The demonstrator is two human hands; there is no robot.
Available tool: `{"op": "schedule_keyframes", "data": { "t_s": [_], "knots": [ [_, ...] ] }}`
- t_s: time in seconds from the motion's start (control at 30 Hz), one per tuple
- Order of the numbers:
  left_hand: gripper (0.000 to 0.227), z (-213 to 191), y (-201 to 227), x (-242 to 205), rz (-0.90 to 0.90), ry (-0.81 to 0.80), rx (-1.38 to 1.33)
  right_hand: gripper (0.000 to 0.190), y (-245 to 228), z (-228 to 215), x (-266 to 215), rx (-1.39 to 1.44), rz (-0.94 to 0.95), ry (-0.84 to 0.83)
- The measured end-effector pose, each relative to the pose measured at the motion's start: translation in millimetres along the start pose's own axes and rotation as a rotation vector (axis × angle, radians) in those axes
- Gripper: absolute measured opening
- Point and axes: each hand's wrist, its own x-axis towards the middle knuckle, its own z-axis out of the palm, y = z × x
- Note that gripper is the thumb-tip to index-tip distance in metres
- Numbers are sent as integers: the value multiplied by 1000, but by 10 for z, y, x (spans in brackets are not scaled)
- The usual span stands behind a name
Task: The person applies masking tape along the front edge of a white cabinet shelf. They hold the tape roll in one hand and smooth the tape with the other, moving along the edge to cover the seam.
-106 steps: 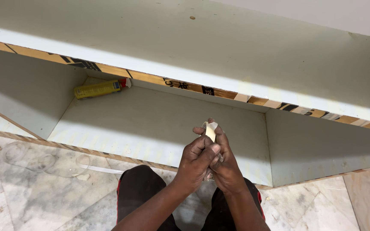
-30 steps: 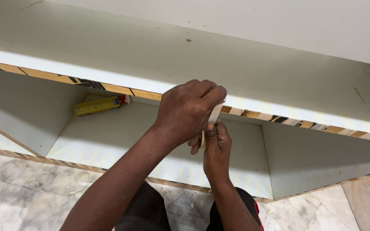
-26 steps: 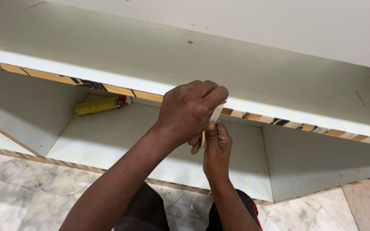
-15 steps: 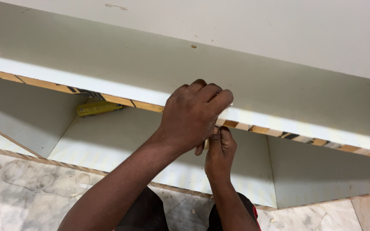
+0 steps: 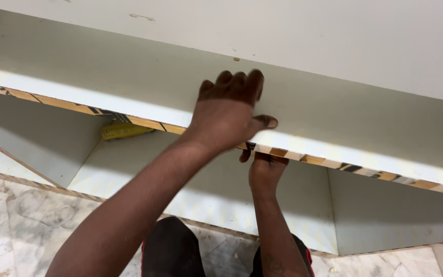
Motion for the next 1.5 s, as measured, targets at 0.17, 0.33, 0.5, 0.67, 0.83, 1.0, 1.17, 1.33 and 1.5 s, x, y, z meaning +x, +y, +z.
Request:
{"op": "schedule_keyframes", "data": {
  "t_s": [0.17,0.33,0.5,0.67,0.83,1.0,1.17,1.33,1.5],
  "knots": [
    [38,40,14,92,185,158,58,19,-204,-19,56,28,84,-103],
    [43,209,-68,-373,403,215,136,25,24,-180,55,-251,115,-38],
    [43,424,-173,-537,556,559,220,15,-29,-166,14,-109,177,4],
    [30,573,-221,-463,584,668,279,13,-57,-184,14,-28,88,-71],
    [18,649,-244,-423,582,740,355,12,86,-173,35,75,13,-75],
    [16,714,-247,-391,596,812,434,16,-43,-246,149,463,242,-233],
    [14,746,-260,-364,610,838,467,17,-228,-146,479,508,1009,191],
    [6,812,-208,-324,548,935,589,13,10,-382,331,437,807,-227],
    [9,829,-240,-305,535,910,636,42,67,-528,-33,349,762,-270]
  ]
}}
